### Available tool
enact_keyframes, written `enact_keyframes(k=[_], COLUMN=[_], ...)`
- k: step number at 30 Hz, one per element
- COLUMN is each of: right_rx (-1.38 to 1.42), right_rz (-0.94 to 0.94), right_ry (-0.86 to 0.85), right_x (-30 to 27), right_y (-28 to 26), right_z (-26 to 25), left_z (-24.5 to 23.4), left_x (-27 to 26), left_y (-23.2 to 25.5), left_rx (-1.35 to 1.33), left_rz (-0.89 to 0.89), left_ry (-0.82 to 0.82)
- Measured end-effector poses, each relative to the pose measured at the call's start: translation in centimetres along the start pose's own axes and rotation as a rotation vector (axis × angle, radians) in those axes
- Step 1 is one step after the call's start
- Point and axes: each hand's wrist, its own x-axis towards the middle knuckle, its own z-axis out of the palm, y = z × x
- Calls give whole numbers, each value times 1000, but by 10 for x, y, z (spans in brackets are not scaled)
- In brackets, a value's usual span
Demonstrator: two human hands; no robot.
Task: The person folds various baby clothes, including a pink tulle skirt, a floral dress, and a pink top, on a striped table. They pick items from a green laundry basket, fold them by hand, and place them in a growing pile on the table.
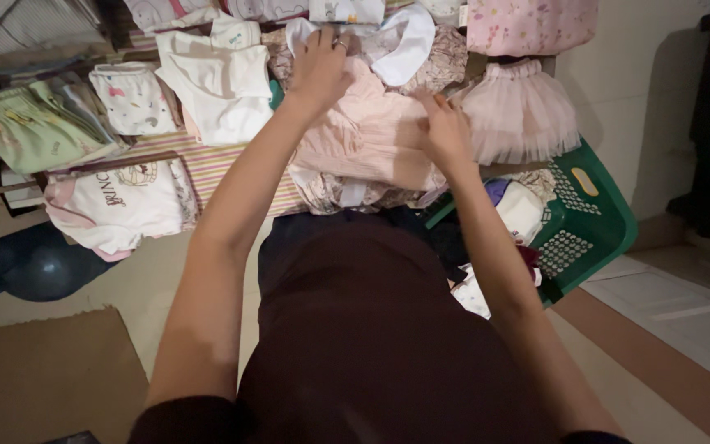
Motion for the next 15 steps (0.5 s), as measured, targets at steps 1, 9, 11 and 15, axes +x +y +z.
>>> enact_keyframes(k=[1, 9, 11, 15], right_rx=[-10, -138, -106, -198], right_rz=[15, 54, 16, -108], right_ry=[-37, 22, 91, 270], right_x=[2, 0, -6, -26], right_y=[2, 5, 0, -20], right_z=[2, 7, 5, 7], left_z=[-1, -10, -8, 6], left_x=[1, -6, -20, -71], left_y=[-2, -1, 6, 34], left_rx=[-78, -133, -122, 55], left_rz=[-19, -117, -73, 102], left_ry=[-29, -128, 42, 83])
